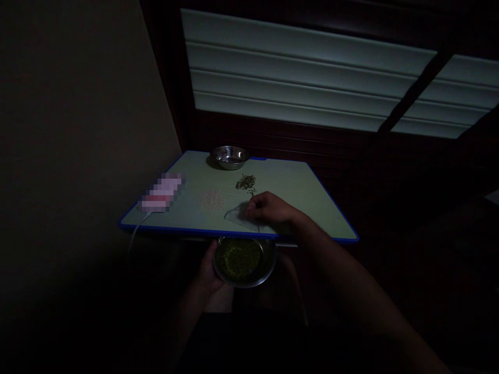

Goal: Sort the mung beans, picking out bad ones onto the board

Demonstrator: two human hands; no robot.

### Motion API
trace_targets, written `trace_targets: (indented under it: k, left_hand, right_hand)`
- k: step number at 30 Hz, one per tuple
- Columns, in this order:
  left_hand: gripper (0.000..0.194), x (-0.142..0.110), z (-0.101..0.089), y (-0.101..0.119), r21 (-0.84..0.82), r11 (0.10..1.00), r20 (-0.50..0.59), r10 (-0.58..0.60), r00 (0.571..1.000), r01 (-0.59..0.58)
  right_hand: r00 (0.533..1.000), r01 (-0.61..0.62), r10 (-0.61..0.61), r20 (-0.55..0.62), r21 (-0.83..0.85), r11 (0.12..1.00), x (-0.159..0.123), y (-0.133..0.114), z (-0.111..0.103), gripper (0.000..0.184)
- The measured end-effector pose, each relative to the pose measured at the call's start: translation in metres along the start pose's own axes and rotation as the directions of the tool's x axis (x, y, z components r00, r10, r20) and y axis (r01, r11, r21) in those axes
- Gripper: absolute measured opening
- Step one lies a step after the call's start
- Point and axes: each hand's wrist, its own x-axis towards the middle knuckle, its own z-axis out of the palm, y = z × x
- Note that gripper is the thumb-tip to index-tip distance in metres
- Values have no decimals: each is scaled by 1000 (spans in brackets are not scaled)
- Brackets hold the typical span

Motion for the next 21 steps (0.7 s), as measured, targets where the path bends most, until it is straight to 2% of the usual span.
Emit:
trace_targets:
  k: [2,4,7,10,13,21]
  left_hand:
    - [27,-1,2,0,8,1000,-11,-3,1000,3]
    - [26,-2,3,1,15,1000,-18,0,1000,1]
    - [24,-2,4,0,17,1000,-47,17,999,-17]
    - [23,-3,6,0,25,999,-75,40,996,-38]
    - [24,-3,8,0,33,999,-69,26,997,-24]
    - [23,-4,9,3,70,998,-88,9,996,-3]
  right_hand:
    - [995,12,-4,-97,85,996,8,1,-13,17]
    - [968,45,-12,-252,126,991,16,4,-26,18]
    - [887,95,12,-462,207,974,26,15,-41,19]
    - [802,121,73,-592,281,952,32,29,-46,21]
    - [741,157,79,-667,286,945,31,39,-45,19]
    - [663,152,33,-748,177,972,31,47,-50,18]
